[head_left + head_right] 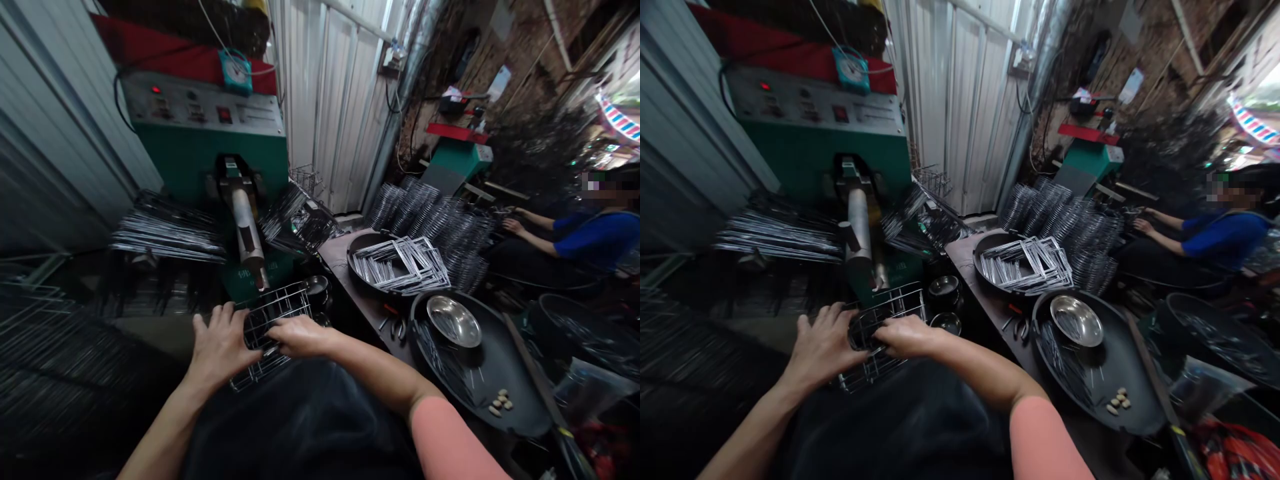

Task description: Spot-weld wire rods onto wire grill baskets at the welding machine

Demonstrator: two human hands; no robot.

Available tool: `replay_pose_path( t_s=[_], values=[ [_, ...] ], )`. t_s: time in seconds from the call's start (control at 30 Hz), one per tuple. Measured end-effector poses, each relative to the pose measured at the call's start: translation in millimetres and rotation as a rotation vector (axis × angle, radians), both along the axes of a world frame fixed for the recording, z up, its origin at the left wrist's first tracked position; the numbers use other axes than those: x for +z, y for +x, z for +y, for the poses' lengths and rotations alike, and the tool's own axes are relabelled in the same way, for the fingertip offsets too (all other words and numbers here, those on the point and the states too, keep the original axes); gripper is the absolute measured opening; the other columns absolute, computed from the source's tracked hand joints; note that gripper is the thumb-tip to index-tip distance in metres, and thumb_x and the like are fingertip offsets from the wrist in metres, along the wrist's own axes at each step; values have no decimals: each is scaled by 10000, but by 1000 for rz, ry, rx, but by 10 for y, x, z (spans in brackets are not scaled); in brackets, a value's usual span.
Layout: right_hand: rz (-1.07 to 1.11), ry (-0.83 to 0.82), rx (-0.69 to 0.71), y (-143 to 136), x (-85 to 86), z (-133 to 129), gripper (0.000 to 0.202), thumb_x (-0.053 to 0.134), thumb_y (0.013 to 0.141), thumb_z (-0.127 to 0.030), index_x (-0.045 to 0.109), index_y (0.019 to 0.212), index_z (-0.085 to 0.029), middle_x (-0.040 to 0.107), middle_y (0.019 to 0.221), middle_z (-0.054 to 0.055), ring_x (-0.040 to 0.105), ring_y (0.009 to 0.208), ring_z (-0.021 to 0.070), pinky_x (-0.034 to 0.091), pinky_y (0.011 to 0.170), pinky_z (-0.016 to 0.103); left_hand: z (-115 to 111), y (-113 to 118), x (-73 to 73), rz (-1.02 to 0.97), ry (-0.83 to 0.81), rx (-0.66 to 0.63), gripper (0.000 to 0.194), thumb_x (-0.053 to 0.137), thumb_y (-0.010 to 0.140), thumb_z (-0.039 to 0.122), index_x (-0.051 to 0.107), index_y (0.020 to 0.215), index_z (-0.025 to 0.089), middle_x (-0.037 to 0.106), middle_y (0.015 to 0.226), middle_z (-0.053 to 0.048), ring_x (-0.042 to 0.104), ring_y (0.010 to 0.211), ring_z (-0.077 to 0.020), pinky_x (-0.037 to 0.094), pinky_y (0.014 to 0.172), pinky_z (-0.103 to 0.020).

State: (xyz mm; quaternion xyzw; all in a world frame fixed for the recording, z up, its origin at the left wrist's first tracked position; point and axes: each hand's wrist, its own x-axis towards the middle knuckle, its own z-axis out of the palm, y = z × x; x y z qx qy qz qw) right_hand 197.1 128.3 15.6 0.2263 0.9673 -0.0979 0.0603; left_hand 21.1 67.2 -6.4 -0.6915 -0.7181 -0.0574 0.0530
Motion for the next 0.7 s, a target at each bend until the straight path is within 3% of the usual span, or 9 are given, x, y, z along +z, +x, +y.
replay_pose_path(
  t_s=[0.2,0.4,0.7],
  values=[
    [-10,85,-15,-74,-117,80,193,524,954,-193,679,1068,-186,712,1040,73,688,851,195,481,594,275,120,-58,-31,-41,-26,0,649,620,664,404,595,1249,124,553,1368,-255,461,1321,-409,320,1083,-666],
    [9,136,-25,-86,-113,94,172,523,958,-170,683,1022,-182,712,980,66,682,779,170,434,534,251,173,-112,-101,-45,10,-20,662,631,663,387,591,1253,89,543,1370,-274,463,1312,-418,324,1078,-667],
    [41,170,-20,-132,-119,219,172,530,965,-195,682,1045,-185,713,964,54,688,777,180,431,515,259,316,-183,-31,-68,-16,-22,664,608,671,443,594,1247,114,557,1367,-264,477,1312,-412,364,1057,-643]
  ],
)
